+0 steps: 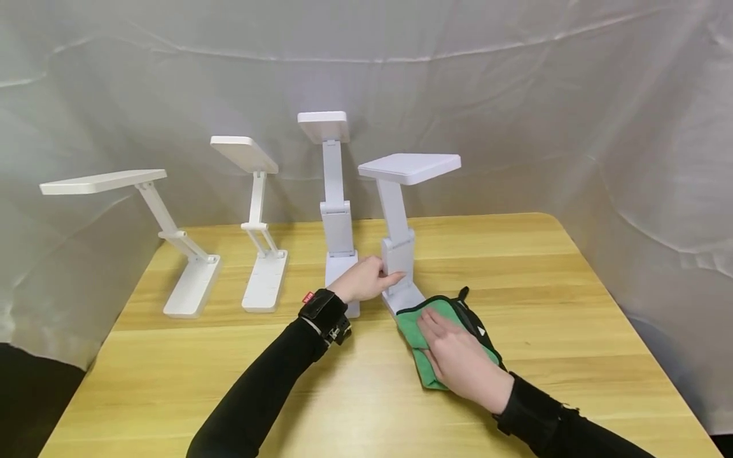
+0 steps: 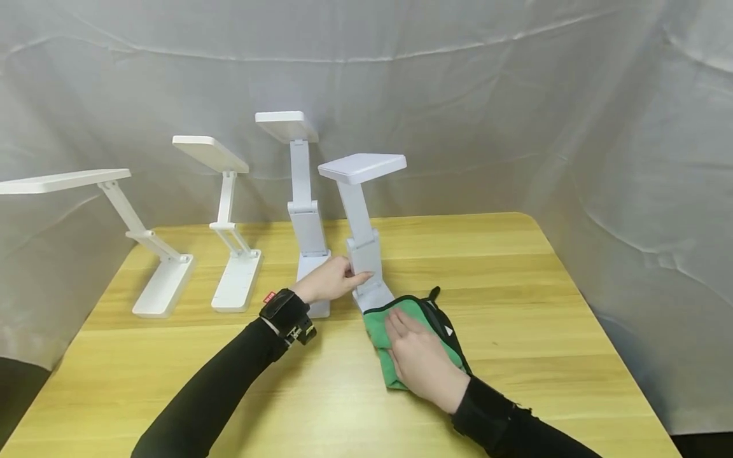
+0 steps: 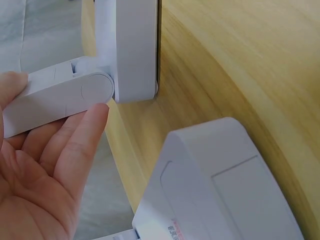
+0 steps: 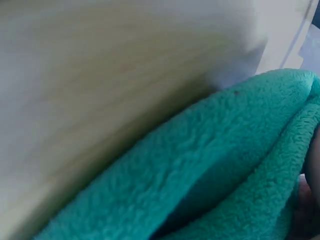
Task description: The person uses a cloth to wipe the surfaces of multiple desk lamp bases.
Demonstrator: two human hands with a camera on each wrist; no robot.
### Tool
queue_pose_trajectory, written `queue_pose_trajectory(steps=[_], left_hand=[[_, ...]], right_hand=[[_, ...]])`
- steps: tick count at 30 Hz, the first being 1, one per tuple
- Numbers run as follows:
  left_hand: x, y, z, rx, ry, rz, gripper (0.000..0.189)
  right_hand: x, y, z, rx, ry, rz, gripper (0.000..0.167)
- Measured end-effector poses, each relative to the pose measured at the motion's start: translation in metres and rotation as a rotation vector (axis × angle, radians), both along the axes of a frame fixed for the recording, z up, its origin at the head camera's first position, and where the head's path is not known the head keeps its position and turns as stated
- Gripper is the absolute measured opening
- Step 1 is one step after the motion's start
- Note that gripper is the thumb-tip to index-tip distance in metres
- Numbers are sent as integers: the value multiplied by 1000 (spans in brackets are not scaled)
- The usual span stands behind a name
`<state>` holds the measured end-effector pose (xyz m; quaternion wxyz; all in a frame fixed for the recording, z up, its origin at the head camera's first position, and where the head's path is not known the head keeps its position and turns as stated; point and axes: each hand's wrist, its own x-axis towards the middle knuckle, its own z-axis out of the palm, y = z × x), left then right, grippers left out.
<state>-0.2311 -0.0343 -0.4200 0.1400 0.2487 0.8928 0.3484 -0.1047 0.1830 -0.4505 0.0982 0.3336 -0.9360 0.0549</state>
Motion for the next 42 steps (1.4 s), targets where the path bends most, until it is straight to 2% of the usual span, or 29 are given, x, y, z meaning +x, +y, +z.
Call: queue_pose_trajectory(steps=[4,7,9,14,19,23,27,29,34,38,42], left_hand=[[-1,3,-2,4,1,-5,43],[-2,5,-3,10,1,-2,43],[-2,4,-3,9,9,-1,43],[-2,2,-4,7,20,6,43],[-1,0,-4,5,13,23,43],[-1,3,-3,14,8,7,43],[-1,4,-2,16,10,6,44],[-2,4,-3,12,9,11,44],[-1,2,-2,3,9,16,44],[0,1,-1,-3,18,13,44],[0,2,-2,-2,30,6,43]], right_hand=[[-14,-13,1,-18,-18,7,48],[-27,-14,2,-32,-36,-33,48],[-29,-10,2,-30,-43,-71,48],[-13,4,1,-27,-24,-110,50],[2,0,0,-17,-33,-15,51],[-6,-10,1,-31,-58,24,50],[-21,-11,2,-44,-58,-37,49],[-23,-8,3,-41,-55,-81,49],[-10,5,4,-16,-18,-119,49],[2,5,3,15,12,-74,49],[-3,-7,3,30,-6,-10,50]])
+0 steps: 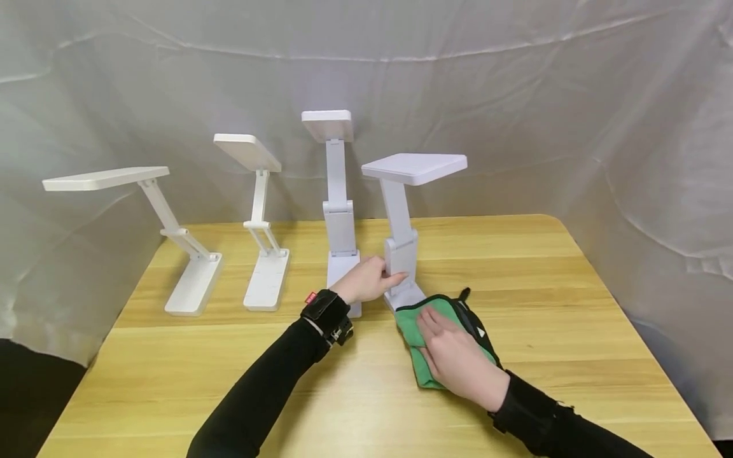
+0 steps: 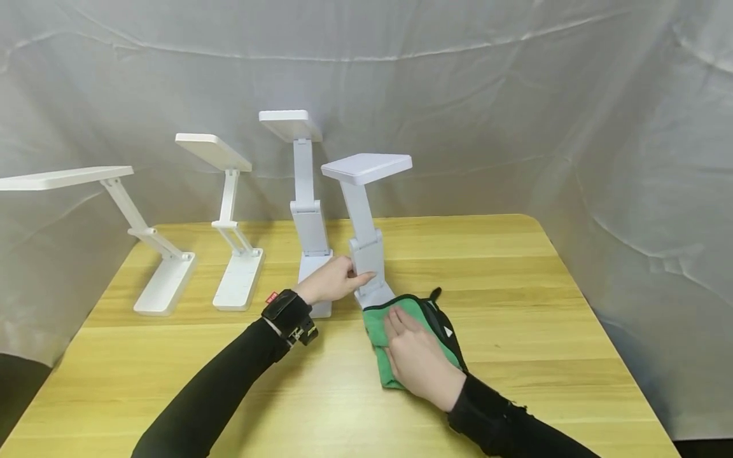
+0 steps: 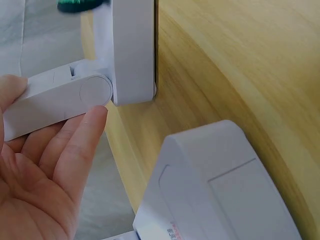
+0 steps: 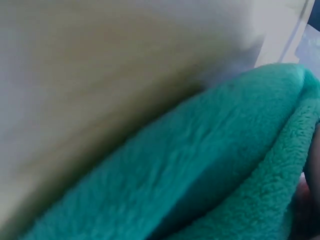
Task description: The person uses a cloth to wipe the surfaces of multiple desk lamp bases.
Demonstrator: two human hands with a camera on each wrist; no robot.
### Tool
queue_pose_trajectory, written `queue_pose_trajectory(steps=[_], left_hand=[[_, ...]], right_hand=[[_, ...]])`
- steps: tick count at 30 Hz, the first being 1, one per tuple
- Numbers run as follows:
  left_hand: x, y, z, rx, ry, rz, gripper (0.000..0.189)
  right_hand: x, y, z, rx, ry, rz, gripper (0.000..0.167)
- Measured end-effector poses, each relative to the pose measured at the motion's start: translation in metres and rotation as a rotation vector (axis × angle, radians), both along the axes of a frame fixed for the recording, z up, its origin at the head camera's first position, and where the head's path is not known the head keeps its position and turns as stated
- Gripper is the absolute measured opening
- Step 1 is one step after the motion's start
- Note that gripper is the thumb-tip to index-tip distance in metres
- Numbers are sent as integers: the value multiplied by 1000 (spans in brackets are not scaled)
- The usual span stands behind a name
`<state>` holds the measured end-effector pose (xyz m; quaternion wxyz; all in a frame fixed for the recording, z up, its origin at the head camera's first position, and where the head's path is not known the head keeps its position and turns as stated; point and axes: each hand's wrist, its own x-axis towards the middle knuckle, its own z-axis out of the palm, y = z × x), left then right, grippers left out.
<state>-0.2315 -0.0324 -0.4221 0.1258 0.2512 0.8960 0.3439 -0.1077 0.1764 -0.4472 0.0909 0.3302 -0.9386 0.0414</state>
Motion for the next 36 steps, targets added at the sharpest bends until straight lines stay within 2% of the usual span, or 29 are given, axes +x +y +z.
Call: queue_pose_trajectory(steps=[3,6,8,13,16,19,23,28,30,33,36], left_hand=[[0,0,0,1,-1,-3,44],[0,-1,0,0,-6,3,44],[0,-1,1,0,-8,12,43],[0,-2,1,-8,-16,25,44],[0,-2,-1,-11,-19,24,43],[-1,0,-2,-5,-16,18,42],[-1,3,-2,11,-12,5,42],[-2,4,-2,19,5,5,42],[-2,4,-3,18,12,8,42],[-1,3,-3,14,8,19,41],[0,2,-3,11,6,28,41]], right_hand=[[-11,-8,0,-26,-21,6,51],[-20,-9,-1,-59,-29,-43,51],[-21,-4,-1,-67,-28,-85,51],[-6,10,-3,-44,-3,-114,52],[4,11,-4,-22,18,-83,52],[6,5,-4,1,22,-25,53],[-6,-6,-4,2,4,12,54],[-20,-6,-4,-30,-8,-54,54],[-16,-2,-3,-25,-6,-81,54],[-3,3,-2,-6,14,-95,56],[9,5,-3,27,40,-42,57]])
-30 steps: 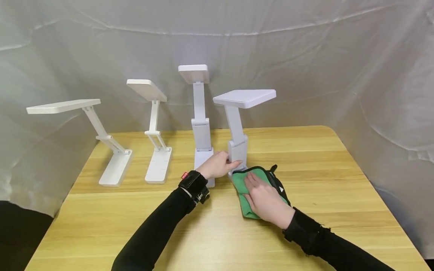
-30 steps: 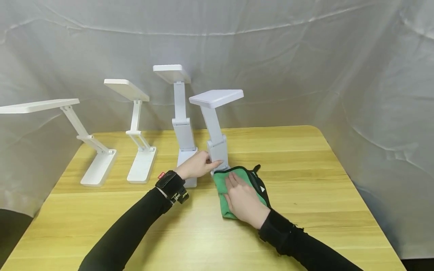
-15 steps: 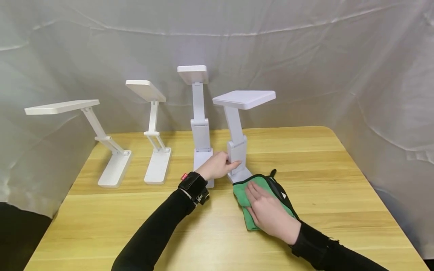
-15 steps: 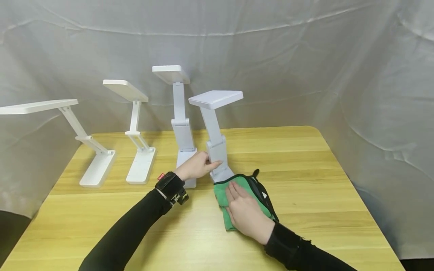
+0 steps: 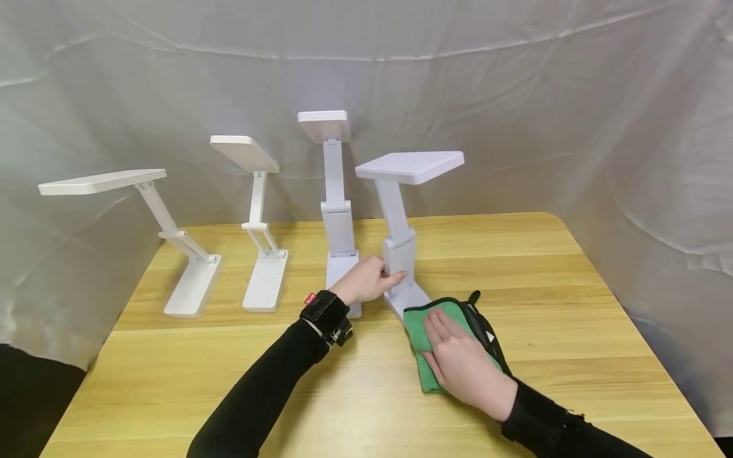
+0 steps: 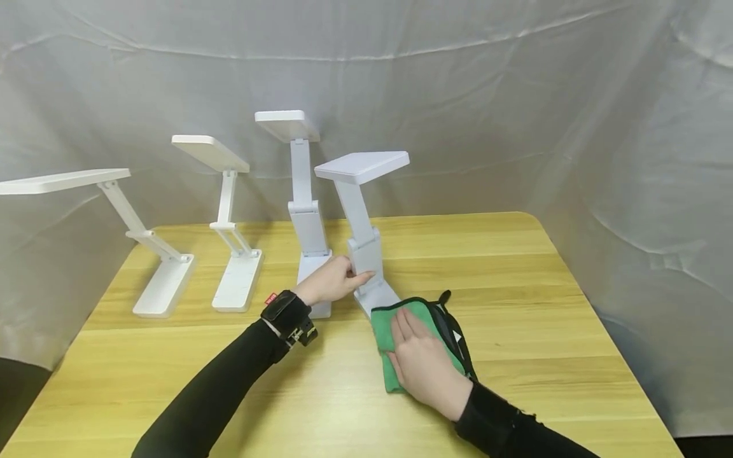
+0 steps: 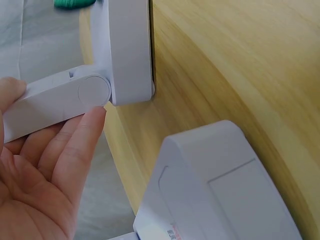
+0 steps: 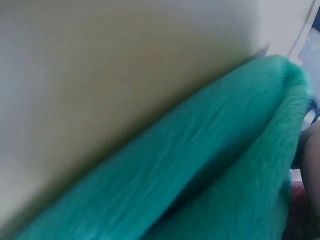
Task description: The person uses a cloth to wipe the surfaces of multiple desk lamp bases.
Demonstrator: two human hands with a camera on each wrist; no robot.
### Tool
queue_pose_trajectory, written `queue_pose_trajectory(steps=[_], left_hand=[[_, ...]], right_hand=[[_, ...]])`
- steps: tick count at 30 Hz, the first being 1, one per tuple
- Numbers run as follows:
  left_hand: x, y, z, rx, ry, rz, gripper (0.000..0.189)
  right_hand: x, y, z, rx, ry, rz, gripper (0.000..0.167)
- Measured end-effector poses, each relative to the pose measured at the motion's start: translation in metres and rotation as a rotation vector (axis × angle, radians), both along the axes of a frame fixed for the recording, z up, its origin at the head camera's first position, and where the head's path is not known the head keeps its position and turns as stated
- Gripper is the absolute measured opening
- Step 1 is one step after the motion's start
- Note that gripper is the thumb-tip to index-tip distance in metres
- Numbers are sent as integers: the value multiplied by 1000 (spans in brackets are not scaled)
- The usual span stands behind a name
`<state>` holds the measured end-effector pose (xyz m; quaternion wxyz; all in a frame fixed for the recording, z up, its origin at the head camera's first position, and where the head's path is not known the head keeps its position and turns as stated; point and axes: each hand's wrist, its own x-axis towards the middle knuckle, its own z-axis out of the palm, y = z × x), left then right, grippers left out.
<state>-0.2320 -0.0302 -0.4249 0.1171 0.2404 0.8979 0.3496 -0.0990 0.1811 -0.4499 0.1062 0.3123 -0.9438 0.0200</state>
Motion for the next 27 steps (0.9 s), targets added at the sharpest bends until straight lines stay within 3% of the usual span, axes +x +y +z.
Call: queue_pose_trajectory(steps=[2,5,11,15,18,22,27], left_hand=[[1,0,0,2,-2,2,42],[1,0,1,7,0,-4,42],[0,0,0,13,-3,-11,42],[1,-1,1,-1,-14,4,41],[2,-1,1,-9,-14,11,41],[3,-1,2,-11,-10,10,41],[3,0,3,-3,0,-1,41]], right_hand=[[2,-3,-1,12,11,47,59],[-7,-10,-3,6,7,77,58],[-30,-14,-3,-61,-55,-11,53],[-22,-3,-1,-78,-71,-95,54],[-9,3,-1,-70,-56,-114,55],[0,0,-1,-24,-4,-32,57],[-15,-13,-3,5,29,46,60]])
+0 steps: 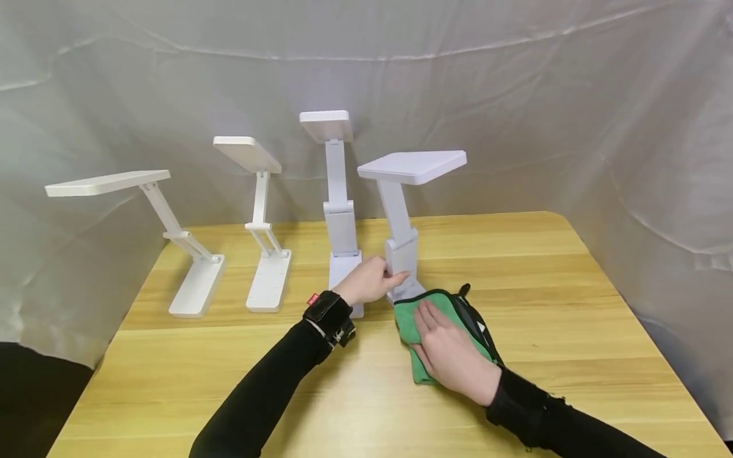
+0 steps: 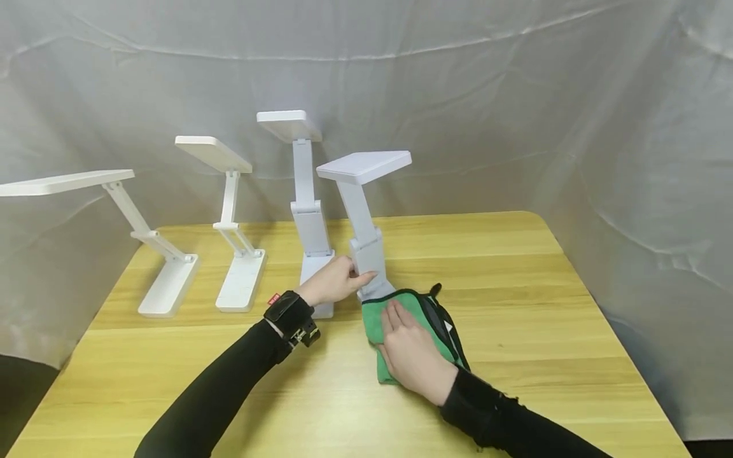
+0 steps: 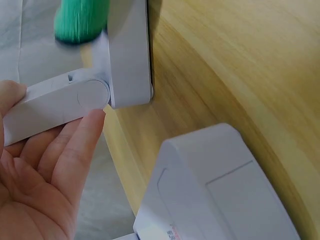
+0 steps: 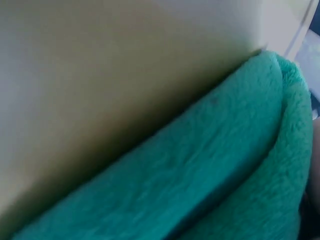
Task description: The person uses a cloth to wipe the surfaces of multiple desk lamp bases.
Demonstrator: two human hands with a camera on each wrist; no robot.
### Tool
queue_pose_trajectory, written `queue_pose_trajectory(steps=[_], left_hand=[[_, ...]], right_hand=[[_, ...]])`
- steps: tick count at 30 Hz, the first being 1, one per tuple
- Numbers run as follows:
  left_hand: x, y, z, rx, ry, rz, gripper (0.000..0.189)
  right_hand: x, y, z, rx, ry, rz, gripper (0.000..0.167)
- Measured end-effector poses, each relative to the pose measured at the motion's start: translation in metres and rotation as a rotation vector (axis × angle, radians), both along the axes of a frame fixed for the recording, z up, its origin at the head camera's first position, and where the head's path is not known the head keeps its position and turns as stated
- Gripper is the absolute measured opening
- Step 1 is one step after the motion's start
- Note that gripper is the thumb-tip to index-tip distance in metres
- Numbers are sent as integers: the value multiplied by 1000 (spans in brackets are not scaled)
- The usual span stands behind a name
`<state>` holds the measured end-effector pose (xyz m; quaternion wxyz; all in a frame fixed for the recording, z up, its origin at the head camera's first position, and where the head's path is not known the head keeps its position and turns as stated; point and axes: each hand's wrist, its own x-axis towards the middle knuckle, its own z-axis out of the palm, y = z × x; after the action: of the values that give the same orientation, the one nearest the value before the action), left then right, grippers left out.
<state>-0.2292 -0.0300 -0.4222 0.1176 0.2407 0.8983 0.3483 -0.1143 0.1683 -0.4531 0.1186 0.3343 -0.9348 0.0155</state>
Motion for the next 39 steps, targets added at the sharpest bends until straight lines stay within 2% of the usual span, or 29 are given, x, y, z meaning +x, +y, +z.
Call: queue_pose_trajectory(steps=[3,5,7,10,14,18,22,24,26,29,32,34,36,39], left_hand=[[-1,1,0,8,9,-7,41],[-1,1,1,4,11,-3,41],[-1,0,1,-1,6,7,41],[0,-1,1,-8,2,15,41],[1,-1,1,-8,5,18,41],[1,0,2,7,-5,17,42],[0,1,2,16,-8,17,43],[0,2,1,14,-2,18,42],[0,2,0,14,2,21,42],[1,1,0,13,11,24,40],[1,0,1,9,19,29,40],[1,0,0,6,25,30,40],[1,0,-1,1,31,31,40],[0,0,-2,3,31,30,41]], right_hand=[[-10,0,-1,-40,-22,-41,59],[-12,3,0,-72,-42,-82,58],[-8,8,1,-89,-55,-119,57],[5,15,2,-83,-42,-144,57],[18,16,1,-18,32,-82,59],[8,7,1,31,50,-5,60],[-10,1,2,-6,-3,-34,57],[-13,3,2,-35,-22,-72,57],[-11,7,2,-46,-31,-103,58],[2,15,1,-38,-19,-124,60],[16,19,1,10,16,-98,61],[20,16,1,39,42,-59,62],[16,11,0,45,44,-19,62],[3,3,-1,17,19,3,61]])
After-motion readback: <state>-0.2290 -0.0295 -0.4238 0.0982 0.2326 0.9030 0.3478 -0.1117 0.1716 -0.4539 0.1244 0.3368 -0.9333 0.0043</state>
